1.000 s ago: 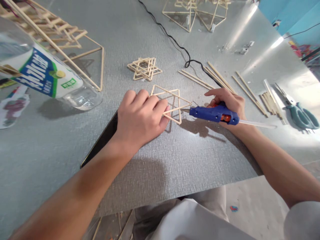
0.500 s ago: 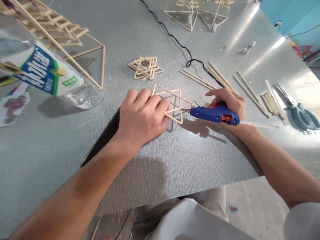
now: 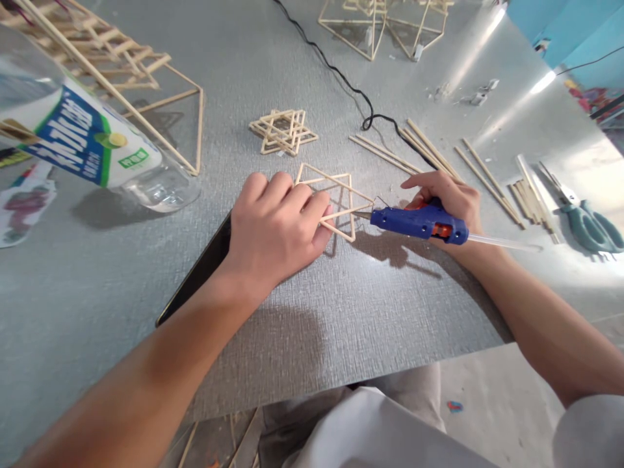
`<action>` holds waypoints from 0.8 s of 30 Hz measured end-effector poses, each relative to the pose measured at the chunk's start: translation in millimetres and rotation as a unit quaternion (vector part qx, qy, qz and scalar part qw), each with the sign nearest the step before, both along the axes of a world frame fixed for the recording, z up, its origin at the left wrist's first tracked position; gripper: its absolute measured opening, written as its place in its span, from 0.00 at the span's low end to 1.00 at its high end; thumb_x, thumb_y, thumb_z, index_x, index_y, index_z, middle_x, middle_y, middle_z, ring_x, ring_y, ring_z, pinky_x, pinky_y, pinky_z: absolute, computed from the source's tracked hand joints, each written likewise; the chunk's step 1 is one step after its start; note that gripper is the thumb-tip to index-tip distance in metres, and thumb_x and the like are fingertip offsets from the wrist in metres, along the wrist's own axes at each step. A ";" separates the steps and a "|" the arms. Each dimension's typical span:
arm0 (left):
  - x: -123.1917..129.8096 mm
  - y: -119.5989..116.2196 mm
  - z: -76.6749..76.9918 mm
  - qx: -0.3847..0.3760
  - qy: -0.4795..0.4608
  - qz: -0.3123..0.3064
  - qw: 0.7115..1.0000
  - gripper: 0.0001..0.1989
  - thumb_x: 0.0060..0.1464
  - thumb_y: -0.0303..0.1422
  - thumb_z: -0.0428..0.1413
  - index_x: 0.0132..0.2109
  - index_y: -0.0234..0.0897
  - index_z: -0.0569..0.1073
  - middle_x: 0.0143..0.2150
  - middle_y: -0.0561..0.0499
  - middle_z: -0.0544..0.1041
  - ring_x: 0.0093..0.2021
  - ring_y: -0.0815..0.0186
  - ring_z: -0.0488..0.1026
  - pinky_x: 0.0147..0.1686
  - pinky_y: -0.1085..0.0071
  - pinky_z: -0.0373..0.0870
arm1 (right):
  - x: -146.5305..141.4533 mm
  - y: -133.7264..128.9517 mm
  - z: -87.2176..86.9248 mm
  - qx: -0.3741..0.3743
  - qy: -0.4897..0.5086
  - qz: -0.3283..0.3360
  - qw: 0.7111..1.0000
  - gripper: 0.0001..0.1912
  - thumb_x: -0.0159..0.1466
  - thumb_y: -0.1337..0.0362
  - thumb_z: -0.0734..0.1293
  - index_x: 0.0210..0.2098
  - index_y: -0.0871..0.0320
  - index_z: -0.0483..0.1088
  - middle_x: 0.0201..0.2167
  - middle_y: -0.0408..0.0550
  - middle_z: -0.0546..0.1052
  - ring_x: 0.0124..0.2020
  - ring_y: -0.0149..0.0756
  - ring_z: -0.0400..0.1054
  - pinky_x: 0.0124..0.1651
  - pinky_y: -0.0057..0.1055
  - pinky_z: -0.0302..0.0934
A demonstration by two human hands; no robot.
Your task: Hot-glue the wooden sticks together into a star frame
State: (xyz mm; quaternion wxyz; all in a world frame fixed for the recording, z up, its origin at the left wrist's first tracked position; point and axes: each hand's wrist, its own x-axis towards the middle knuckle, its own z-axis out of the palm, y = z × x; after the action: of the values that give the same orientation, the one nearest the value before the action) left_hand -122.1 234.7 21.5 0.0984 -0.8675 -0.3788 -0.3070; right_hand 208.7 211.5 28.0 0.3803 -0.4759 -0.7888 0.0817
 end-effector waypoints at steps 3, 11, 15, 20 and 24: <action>1.2 -0.4 0.1 0.001 0.003 0.006 1.000 0.14 0.76 0.37 0.56 0.44 0.44 0.85 0.35 0.43 0.82 0.43 0.46 0.78 0.49 0.48 0.67 | -1.5 -1.1 0.1 0.003 -0.003 -0.004 1.000 0.14 0.77 0.44 0.75 0.55 0.42 0.83 0.30 0.45 0.79 0.35 0.47 0.79 0.43 0.46 0.77; 1.9 -0.2 -1.3 0.016 0.017 0.016 1.000 0.15 0.76 0.37 0.56 0.43 0.42 0.86 0.35 0.43 0.82 0.42 0.47 0.78 0.48 0.49 0.66 | -1.6 -2.4 1.8 0.010 -0.008 0.014 1.000 0.12 0.76 0.49 0.76 0.56 0.42 0.82 0.32 0.45 0.81 0.35 0.47 0.80 0.42 0.45 0.76; 1.4 0.0 -1.4 0.052 0.027 0.018 0.998 0.15 0.76 0.36 0.55 0.43 0.43 0.85 0.34 0.44 0.83 0.41 0.48 0.77 0.46 0.50 0.66 | 0.2 -1.8 2.3 0.011 -0.013 0.011 1.000 0.12 0.76 0.50 0.76 0.56 0.42 0.83 0.32 0.45 0.81 0.35 0.47 0.80 0.43 0.45 0.77; 1.1 -0.5 -2.8 0.055 0.017 0.016 0.998 0.13 0.75 0.35 0.56 0.44 0.44 0.86 0.36 0.44 0.85 0.40 0.49 0.78 0.46 0.51 0.67 | -1.9 -2.6 0.8 0.015 0.007 0.003 1.000 0.11 0.77 0.51 0.76 0.55 0.42 0.82 0.33 0.45 0.82 0.35 0.47 0.81 0.43 0.45 0.77; 0.6 -1.0 -4.6 0.037 0.006 0.013 0.999 0.12 0.73 0.33 0.57 0.45 0.44 0.86 0.37 0.46 0.87 0.38 0.51 0.79 0.45 0.52 0.68 | -5.2 -3.5 -0.6 0.013 0.013 -0.011 1.000 0.12 0.75 0.50 0.78 0.55 0.42 0.81 0.34 0.44 0.83 0.35 0.46 0.81 0.43 0.45 0.77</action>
State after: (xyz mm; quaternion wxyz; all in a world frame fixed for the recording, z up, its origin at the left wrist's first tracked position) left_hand -121.5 233.7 16.9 0.1373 -0.8601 -0.3779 -0.3140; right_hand 203.5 208.0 27.4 0.3970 -0.4786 -0.7797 0.0735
